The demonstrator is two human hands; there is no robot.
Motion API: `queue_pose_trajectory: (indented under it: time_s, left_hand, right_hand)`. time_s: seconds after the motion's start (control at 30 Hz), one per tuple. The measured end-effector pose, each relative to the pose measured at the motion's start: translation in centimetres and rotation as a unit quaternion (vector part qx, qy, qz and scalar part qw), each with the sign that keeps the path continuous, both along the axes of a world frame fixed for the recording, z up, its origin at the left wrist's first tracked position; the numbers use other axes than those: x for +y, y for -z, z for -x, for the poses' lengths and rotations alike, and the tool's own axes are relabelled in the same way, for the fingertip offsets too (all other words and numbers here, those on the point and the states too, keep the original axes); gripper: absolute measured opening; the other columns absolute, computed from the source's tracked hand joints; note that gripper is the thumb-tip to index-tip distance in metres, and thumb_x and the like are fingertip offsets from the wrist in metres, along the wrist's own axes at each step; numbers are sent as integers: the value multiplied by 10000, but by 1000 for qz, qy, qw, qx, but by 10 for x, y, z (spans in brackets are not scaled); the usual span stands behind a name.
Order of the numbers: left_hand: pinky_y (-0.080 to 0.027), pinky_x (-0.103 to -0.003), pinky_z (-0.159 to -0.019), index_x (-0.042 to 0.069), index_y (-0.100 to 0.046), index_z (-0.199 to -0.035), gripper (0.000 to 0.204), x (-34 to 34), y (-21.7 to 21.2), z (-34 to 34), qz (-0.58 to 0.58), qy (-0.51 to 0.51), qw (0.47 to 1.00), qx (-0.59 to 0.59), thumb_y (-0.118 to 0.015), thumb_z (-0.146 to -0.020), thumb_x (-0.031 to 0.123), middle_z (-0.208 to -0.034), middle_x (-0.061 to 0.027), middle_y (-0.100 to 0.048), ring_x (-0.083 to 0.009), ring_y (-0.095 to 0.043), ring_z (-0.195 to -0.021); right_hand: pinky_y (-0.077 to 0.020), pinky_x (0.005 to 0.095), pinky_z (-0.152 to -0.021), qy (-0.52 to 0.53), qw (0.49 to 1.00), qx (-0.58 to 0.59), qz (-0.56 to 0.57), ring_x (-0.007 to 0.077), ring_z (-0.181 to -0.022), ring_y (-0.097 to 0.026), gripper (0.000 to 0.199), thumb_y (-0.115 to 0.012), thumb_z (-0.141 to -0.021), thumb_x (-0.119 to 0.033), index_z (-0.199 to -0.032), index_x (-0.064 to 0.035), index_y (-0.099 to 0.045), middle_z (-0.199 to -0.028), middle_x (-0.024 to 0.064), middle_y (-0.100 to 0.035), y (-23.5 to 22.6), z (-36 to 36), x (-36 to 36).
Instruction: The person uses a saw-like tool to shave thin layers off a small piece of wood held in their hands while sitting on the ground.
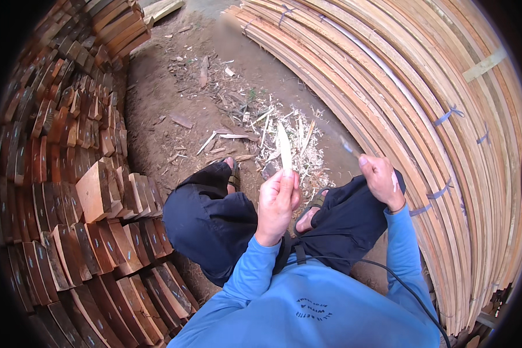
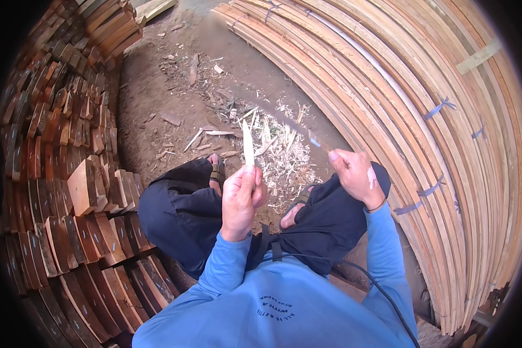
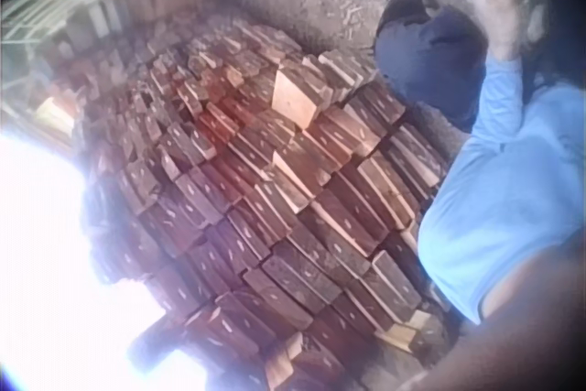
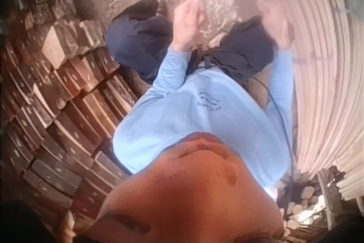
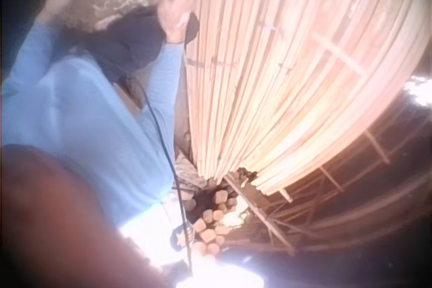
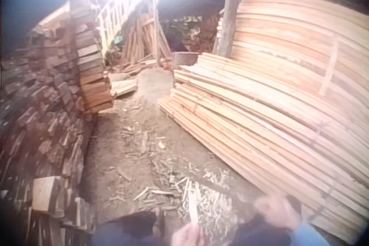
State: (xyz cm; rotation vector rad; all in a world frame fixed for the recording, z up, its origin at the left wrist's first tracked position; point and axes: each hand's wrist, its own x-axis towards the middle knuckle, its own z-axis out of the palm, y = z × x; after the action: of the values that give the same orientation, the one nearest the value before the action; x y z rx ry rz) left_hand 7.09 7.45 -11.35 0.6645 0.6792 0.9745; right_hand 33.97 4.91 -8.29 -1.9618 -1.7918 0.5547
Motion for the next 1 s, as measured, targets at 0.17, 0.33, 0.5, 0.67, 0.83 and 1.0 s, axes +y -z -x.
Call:
queue_pose_trajectory:
  time_s: [0.17,0.33,0.5,0.67,0.83,1.0]
  left_hand:
    - [-243,-227,-463,70,-519,-846,343,-2,5,-2,0,-7,999,31,-454,-1108,280,-578,73,-398,-16,-312,-504]
    - [-263,-226,-464,66,-524,-846,353,-4,1,-4,-17,22,999,42,-453,-1107,293,-582,67,-415,-20,-338,-503]
    - [-293,-228,-472,63,-531,-847,334,-2,5,-2,-13,34,999,26,-461,-1103,267,-611,57,-454,-25,-366,-514]
    - [-304,-222,-483,50,-549,-823,328,-20,-25,-12,-130,104,981,102,-488,-1090,231,-621,71,-448,-12,-393,-539]
    - [-270,-219,-475,58,-532,-814,352,-2,-2,-3,-34,5,998,51,-484,-1096,262,-607,72,-450,-4,-359,-534]
    - [-234,-232,-470,75,-506,-831,348,-3,6,-6,-8,8,998,69,-458,-1106,283,-574,72,-387,-24,-306,-504]
  right_hand:
    - [-343,452,-495,-82,995,-28,55,405,-501,-425,494,-633,-971,-386,-674,-4,-534,-559,226,-420,-19,14,-10]
    - [-354,465,-507,-73,997,-10,38,424,-520,-451,510,-638,-967,-403,-666,-7,-525,-561,228,-431,-7,8,-5]
    - [-367,472,-525,-76,996,-44,-2,430,-541,-474,533,-613,-982,-438,-682,-3,-549,-570,228,-460,1,18,8]
    - [-373,477,-546,36,999,-32,5,402,-531,-475,584,-553,-1018,-464,-669,5,-550,-568,224,-462,22,-1,29]
    - [-362,464,-538,73,997,-13,1,374,-514,-430,592,-532,-1032,-458,-668,9,-530,-572,219,-422,18,-1,19]
    - [-348,457,-509,-63,997,24,34,405,-513,-432,537,-584,-1001,-436,-691,-1,-526,-578,231,-423,-6,19,-6]
